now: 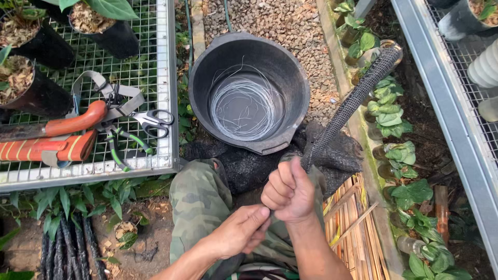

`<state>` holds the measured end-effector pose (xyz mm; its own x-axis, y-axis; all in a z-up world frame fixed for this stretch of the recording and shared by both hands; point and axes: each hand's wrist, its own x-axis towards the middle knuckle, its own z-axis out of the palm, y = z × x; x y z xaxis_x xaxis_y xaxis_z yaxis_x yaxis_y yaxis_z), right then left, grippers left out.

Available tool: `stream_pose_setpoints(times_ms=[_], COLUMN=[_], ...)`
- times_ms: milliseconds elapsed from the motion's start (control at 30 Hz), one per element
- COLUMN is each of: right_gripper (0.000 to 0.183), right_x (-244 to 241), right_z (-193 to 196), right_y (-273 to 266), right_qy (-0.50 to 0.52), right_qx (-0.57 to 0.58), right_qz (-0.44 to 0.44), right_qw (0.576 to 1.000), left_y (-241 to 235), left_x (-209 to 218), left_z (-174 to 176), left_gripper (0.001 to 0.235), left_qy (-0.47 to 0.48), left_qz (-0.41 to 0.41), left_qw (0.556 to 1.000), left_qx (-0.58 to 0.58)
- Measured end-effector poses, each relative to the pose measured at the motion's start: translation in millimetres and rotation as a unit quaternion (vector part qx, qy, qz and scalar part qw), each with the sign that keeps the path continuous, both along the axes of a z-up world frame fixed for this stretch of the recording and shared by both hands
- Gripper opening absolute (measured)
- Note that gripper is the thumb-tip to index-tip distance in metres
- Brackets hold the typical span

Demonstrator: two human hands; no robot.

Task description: The person wraps a thin wire around a black rope, then uses pliers to twist and secure the wire at intervals along the rope. The person repeats this process multiple times, adjusting the rope and wire as needed.

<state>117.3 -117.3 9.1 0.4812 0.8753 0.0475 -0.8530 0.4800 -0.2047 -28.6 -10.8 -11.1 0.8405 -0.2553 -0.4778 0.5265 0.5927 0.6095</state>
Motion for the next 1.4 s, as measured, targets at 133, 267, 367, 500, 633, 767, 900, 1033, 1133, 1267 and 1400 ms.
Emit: stream_pose_setpoints(times_ms=[133, 267, 367, 500, 633, 767, 900, 1033, 1133, 1267, 1400], right_gripper=[0.056, 0.057, 0.057, 0.055, 0.058, 0.058, 0.056, 0.056, 0.057, 0.056, 0.052], right_x=[3.6, 5.8, 5.0, 15.1, 12.3, 2.1, 2.1, 6.8, 9.9, 5.1, 3.4], right_z=[-3.6, -8.7, -12.7, -11.3, -7.2, -1.1, 0.0, -3.1, -3.1, 0.5, 3.2], right_y=[0.4, 11.4, 14.5, 9.3, 16.0, 23.2, 26.3, 21.2, 20.1, 24.2, 31.5], right_qy=[-0.079, -0.033, -0.043, -0.017, 0.011, -0.023, -0.045, -0.007, 0.036, -0.016, -0.058], right_qx=[0.078, -0.191, -0.256, -0.068, -0.057, -0.253, -0.256, -0.081, 0.06, -0.19, -0.243], right_qz=[-0.005, -0.137, -0.168, -0.005, -0.042, -0.154, -0.169, -0.053, 0.015, -0.105, -0.147], right_qw=[0.994, 0.971, 0.951, 0.998, 0.997, 0.955, 0.951, 0.995, 0.997, 0.976, 0.957], left_y=[8.3, -1.0, -10.3, -4.1, 6.3, -1.7, -4.7, 8.1, 17.1, 8.0, 7.3], left_x=[3.4, 14.4, 12.6, 15.0, 17.5, 14.4, 9.7, 5.8, 5.4, 6.2, 9.9], left_z=[-4.0, 13.7, 26.7, 36.1, 39.0, 37.8, 27.4, 15.6, 16.0, 23.3, 28.3], left_gripper=[0.046, 0.041, 0.032, 0.03, 0.036, 0.025, 0.026, 0.029, 0.033, 0.038, 0.038], left_qy=[-0.025, -0.217, -0.205, -0.158, 0.011, -0.123, -0.257, -0.016, 0.014, -0.217, -0.124], left_qz=[-0.047, 0.106, 0.115, 0.057, 0.008, 0.11, 0.174, 0.069, 0.072, 0.161, 0.098], left_qw=[0.994, 0.834, 0.748, 0.857, 0.961, 0.837, 0.748, 0.985, 0.99, 0.867, 0.912], left_qx=[-0.101, 0.496, 0.621, 0.488, 0.278, 0.522, 0.586, 0.156, -0.121, 0.418, 0.379])
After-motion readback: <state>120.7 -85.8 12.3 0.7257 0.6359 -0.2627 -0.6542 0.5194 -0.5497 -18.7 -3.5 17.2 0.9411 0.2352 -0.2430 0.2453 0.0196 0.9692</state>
